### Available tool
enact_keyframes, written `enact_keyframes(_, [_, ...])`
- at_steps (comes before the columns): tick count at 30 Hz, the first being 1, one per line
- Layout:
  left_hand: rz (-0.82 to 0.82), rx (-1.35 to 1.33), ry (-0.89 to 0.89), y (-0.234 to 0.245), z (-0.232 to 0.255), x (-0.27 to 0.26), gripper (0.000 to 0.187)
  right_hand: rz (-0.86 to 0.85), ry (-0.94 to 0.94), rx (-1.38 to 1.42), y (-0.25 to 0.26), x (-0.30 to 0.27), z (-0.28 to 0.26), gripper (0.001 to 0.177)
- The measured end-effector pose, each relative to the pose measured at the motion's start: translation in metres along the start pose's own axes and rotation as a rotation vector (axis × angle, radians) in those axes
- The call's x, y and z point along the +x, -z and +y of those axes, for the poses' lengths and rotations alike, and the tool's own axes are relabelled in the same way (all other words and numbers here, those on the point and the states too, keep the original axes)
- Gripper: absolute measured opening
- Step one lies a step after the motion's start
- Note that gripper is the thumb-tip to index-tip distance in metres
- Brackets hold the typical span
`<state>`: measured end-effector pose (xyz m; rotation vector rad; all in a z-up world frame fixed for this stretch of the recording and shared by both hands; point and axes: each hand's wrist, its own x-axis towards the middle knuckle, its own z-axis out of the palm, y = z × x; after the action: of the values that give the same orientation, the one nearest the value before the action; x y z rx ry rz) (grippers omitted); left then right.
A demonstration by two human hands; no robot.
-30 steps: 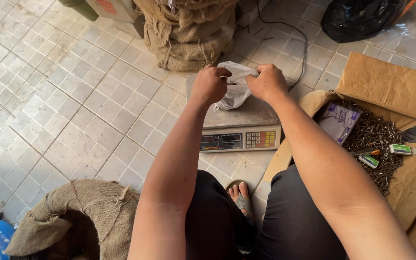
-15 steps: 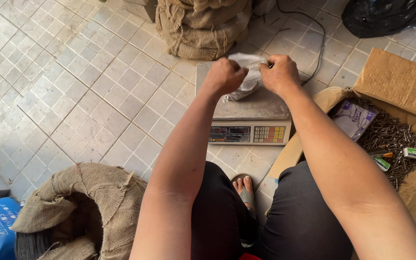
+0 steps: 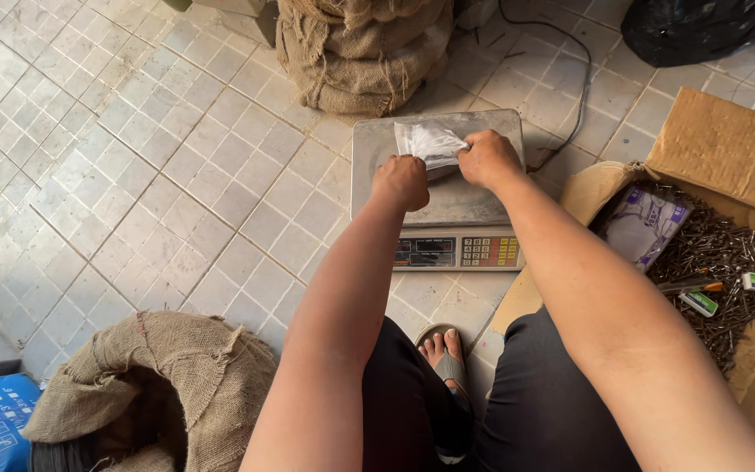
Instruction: The person scoops nails from a cardboard box into a plastic bag, places the bag on a digital scale to weigh it, and then returns the bag to the box. This process is repeated multiple times.
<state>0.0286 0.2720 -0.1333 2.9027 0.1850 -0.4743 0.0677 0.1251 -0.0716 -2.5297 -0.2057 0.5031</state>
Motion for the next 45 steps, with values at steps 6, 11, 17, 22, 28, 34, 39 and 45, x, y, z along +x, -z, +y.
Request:
enact_keyframes(6, [-0.089, -0.026, 0.037, -0.005, 0.013, -0.013, 0.03, -0.218, 0.041, 0.051, -0.017, -0.007, -0.003, 0.035])
enact_keyframes(11, [-0.051, -0.128, 0.011, -0.004, 0.012, -0.01, 0.029, -0.233, 0.11, 0.067, -0.047, 0.033, 0.006, 0.038])
enact_keyframes(17, [-0.072, 0.037, 0.053, 0.006, 0.005, -0.031, 0.032, -0.207, 0.084, -0.033, -0.04, 0.022, -0.004, 0.037])
enact_keyframes(22, [-0.034, 0.006, 0.107, 0.019, -0.002, -0.027, 0.031, -0.15, 0.123, 0.045, -0.032, 0.017, -0.018, 0.04])
enact_keyframes(28, [0.106, -0.162, 0.122, 0.055, 0.003, -0.046, 0.038, -0.024, 0.201, 0.283, -0.018, 0.002, -0.037, 0.062])
enact_keyframes(34, [0.285, -0.291, 0.158, 0.089, 0.007, -0.063, 0.049, 0.132, 0.285, 0.395, -0.026, 0.028, -0.015, 0.074])
enact_keyframes(39, [0.402, -0.354, 0.138, 0.077, 0.001, -0.06, 0.044, 0.104, 0.206, 0.417, -0.021, 0.028, -0.007, 0.066])
enact_keyframes(45, [0.372, -0.395, 0.213, 0.07, -0.012, -0.054, 0.051, 0.08, 0.151, 0.376, -0.027, 0.035, -0.001, 0.062])
